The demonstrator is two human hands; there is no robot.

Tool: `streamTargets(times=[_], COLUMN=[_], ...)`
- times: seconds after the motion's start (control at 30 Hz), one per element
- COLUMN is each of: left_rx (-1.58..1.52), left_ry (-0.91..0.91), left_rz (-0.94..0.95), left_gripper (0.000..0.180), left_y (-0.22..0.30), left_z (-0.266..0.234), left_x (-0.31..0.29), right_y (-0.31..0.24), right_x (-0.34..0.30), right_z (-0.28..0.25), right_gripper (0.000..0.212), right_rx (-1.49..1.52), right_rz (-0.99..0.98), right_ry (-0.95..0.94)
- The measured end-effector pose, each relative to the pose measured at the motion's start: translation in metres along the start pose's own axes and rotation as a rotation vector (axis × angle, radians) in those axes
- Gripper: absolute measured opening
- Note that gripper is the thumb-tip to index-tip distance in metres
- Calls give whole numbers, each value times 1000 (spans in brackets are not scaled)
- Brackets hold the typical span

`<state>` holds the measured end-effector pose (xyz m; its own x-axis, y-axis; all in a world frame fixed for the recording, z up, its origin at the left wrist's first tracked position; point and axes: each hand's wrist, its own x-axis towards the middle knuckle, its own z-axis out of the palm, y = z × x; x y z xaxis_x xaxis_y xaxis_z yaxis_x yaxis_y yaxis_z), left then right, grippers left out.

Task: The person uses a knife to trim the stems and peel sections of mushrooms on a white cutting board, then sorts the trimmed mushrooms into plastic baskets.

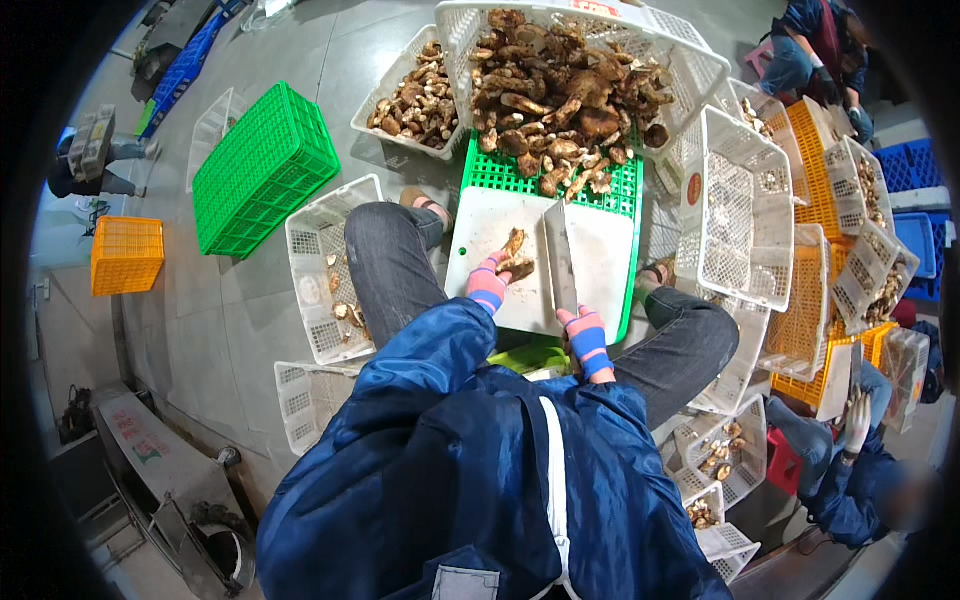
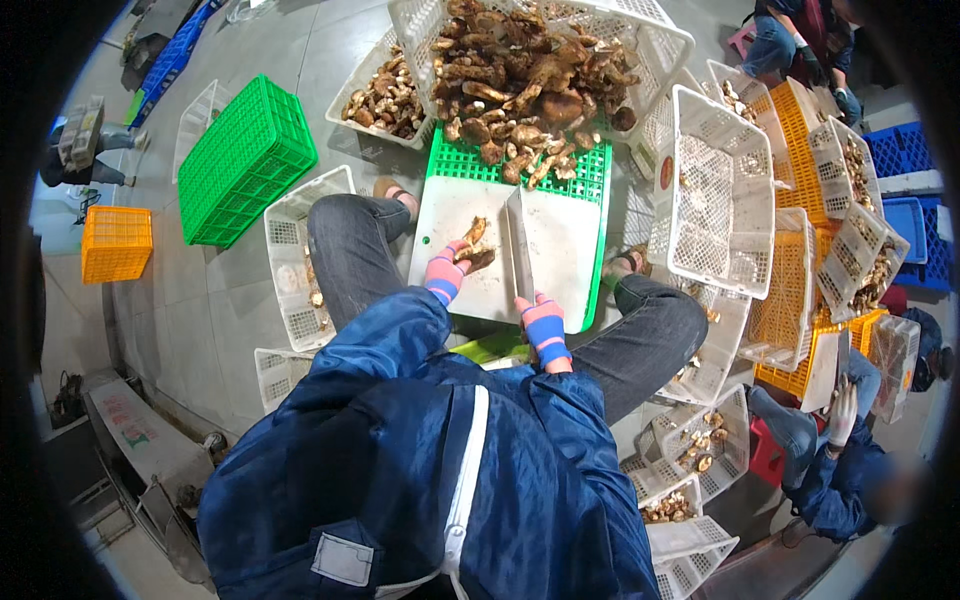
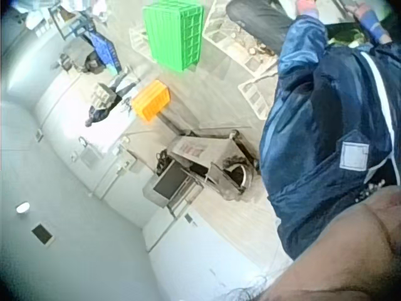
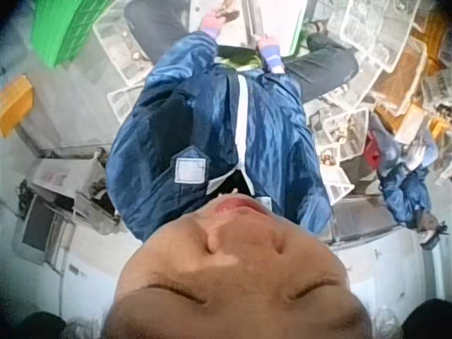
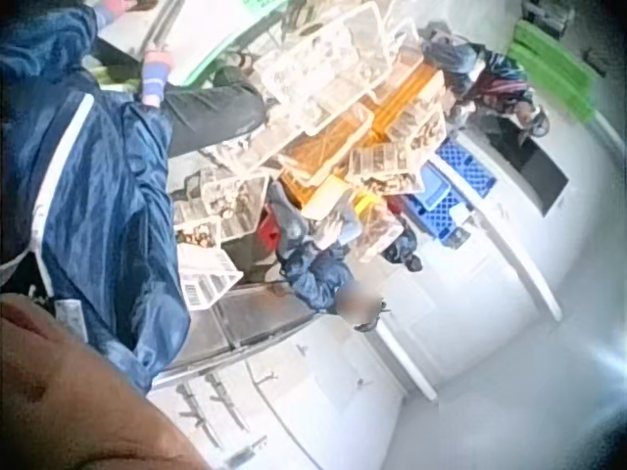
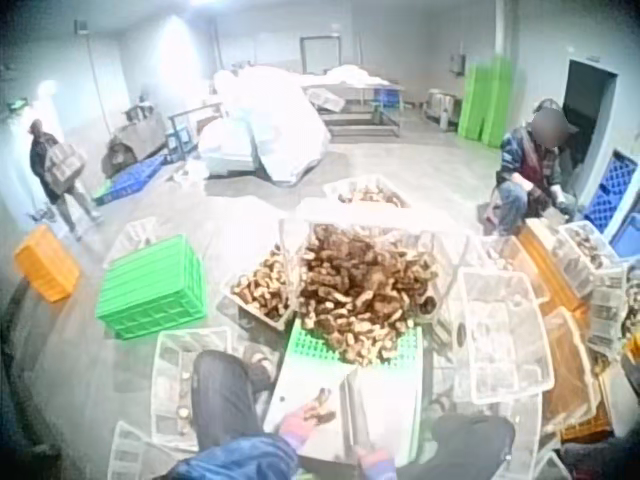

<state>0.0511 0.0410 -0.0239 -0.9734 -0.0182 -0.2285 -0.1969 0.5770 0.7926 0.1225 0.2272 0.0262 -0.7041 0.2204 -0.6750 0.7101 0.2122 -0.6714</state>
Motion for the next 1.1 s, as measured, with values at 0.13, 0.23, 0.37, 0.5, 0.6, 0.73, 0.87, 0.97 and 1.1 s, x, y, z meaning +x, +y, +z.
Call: streamTargets(times=[0.13,0.23,0.37,0.5,0.6,0.73,0.87,0.97,1.1], left_rx=[-539,-1021,-1233,-1267,-1475,-959,187,477,747], left_ry=[-120,-366,-471,-534,-689,-453,196,199,-85], left_rz=[-76,-202,-25,172,53,341,832,798,503], left_gripper=[35,43,42,39,31,30,25,23,30], left_y=[36,78,93,128,135,154,142,81,22], left_z=[-9,-39,-65,-82,-90,-95,-82,-35,5], left_x=[-5,-21,-32,-31,-21,-22,-20,-3,-12], right_y=[36,63,40,51,54,68,36,17,18], right_x=[25,50,38,44,48,58,36,21,22], right_z=[-3,-12,-3,0,2,-1,-5,-6,-4], right_gripper=[50,49,53,53,52,47,49,54,54], right_rx=[-330,-75,9,-189,-261,-81,11,-282,-17], right_rz=[-300,-120,71,-132,-170,-115,-22,-64,78], right_ry=[392,358,245,324,349,388,292,399,261])
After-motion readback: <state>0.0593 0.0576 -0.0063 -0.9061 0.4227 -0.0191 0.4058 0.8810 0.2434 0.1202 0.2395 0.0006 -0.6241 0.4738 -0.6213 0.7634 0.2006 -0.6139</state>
